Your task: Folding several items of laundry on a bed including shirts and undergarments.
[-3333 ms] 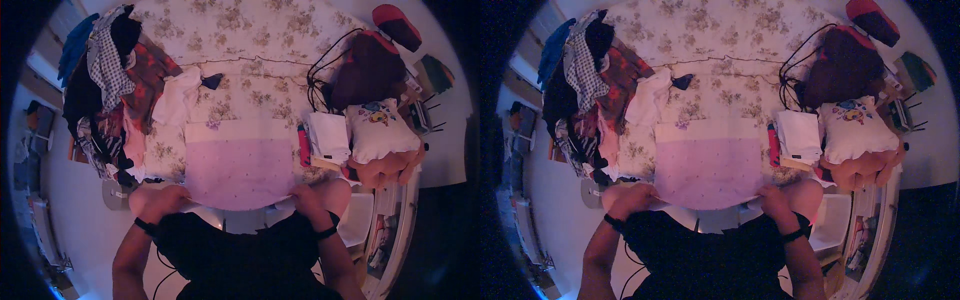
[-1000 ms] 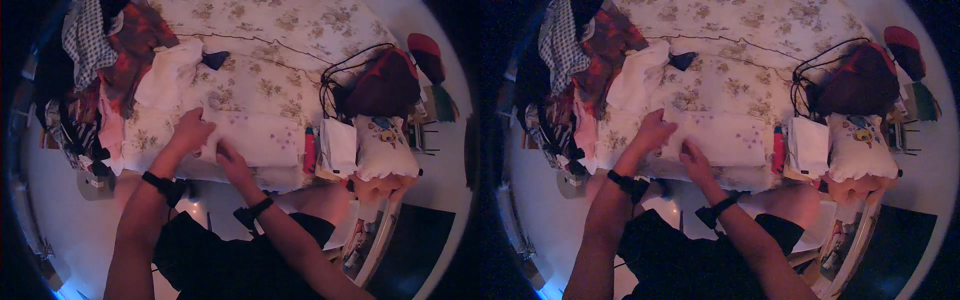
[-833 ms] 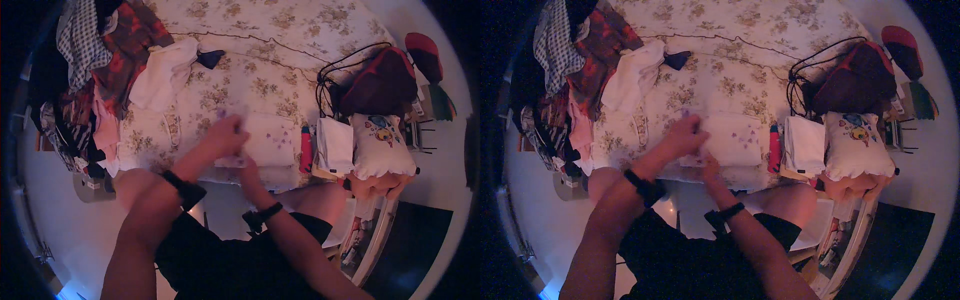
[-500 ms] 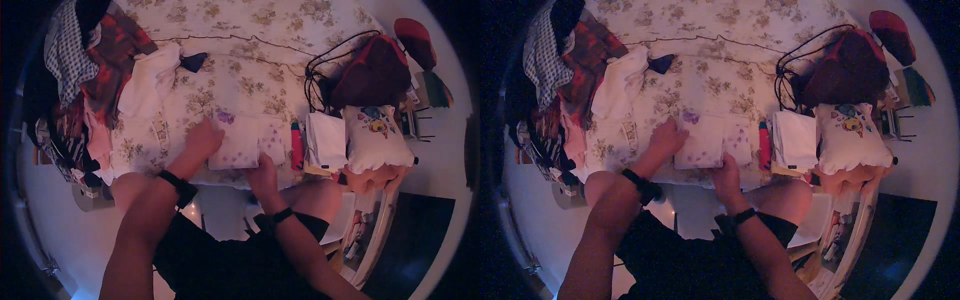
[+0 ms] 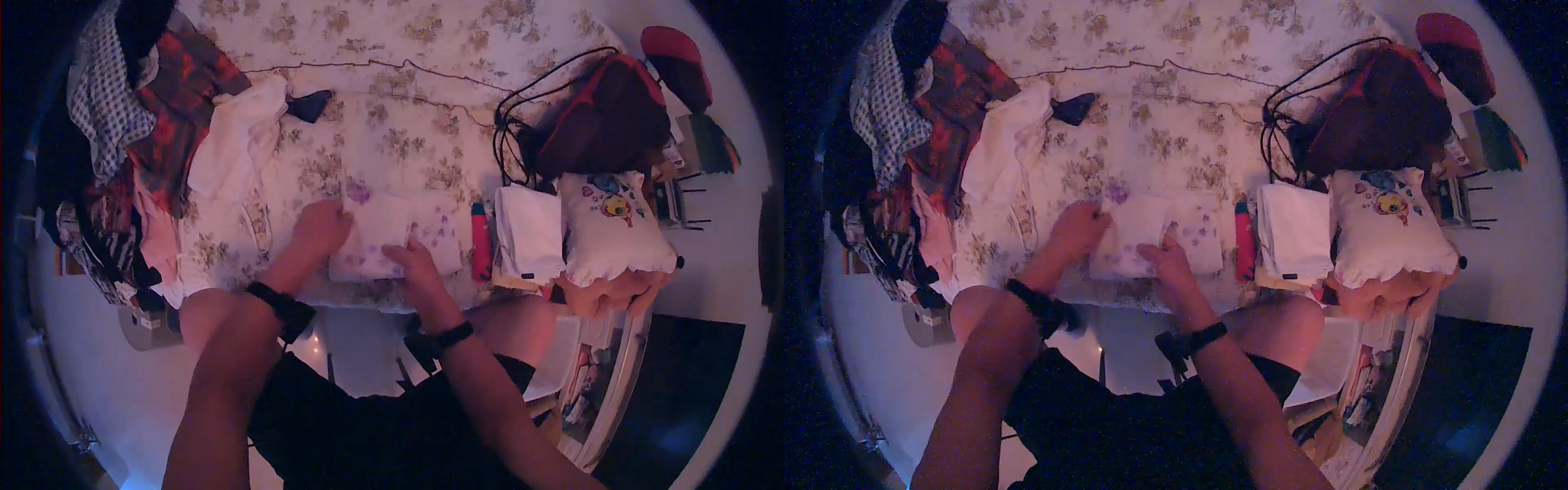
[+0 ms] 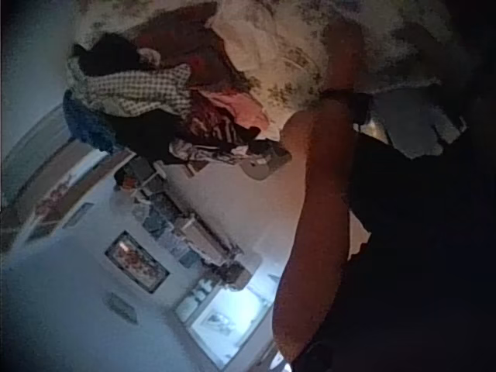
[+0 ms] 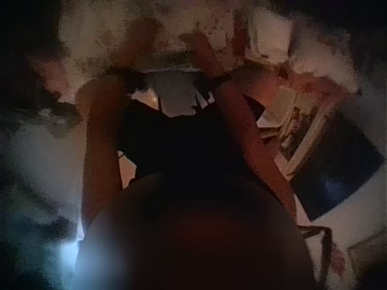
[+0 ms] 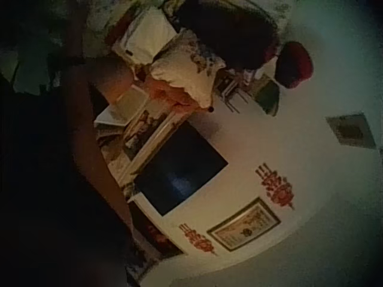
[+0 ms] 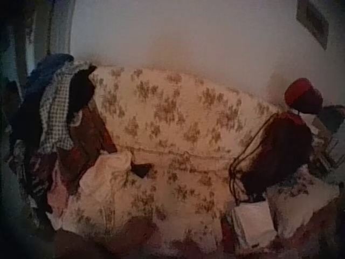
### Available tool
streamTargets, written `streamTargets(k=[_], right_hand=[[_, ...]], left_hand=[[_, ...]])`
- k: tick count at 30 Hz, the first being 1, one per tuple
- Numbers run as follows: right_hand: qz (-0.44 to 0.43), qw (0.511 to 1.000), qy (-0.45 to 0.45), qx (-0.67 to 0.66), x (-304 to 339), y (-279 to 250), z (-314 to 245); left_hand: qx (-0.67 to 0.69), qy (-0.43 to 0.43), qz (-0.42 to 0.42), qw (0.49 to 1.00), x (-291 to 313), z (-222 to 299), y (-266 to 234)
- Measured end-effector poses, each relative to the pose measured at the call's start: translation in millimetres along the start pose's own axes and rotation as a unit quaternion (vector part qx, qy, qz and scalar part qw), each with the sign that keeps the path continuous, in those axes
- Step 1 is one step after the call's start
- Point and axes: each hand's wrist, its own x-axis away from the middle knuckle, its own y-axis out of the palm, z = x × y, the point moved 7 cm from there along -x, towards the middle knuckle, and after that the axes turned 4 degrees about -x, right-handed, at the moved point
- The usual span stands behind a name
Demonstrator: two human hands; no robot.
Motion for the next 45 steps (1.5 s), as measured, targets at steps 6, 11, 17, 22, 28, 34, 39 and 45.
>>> streamTargets(k=[6,11,17,22,28,34,39,45], right_hand=[[0.011,0.984,0.014,0.178,-14.5,15.5,16.5],[0.037,0.949,-0.053,0.309,-33.6,-28.5,45.2],[-0.009,0.977,0.029,0.209,-1.1,1.5,38.1],[0.078,0.907,-0.055,0.411,12.2,-5.1,24.4],[0.36,0.669,-0.313,0.57,48.3,-95.8,-24.7],[0.284,0.817,-0.152,0.478,14.3,-125.0,-49.6],[0.237,0.883,-0.071,0.399,0.2,-105.8,-53.8],[0.184,0.95,-0.119,0.223,8.8,-74.3,-55.6]], left_hand=[[0.102,-0.079,-0.002,0.992,-0.9,-69.3,-9.7],[0.154,-0.135,-0.003,0.979,10.2,-53.3,20.5],[0.241,-0.078,-0.081,0.964,18.0,-69.6,21.7],[0.277,-0.039,-0.019,0.96,26.1,-80.8,24.2],[-0.008,-0.105,0.014,0.994,61.6,-13.9,-9.3],[0.031,-0.076,-0.004,0.997,71.4,-13.1,2.5],[0.076,-0.1,-0.018,0.992,57.2,-40.0,3.3],[0.188,-0.083,-0.13,0.97,42.3,-72.1,27.0]])
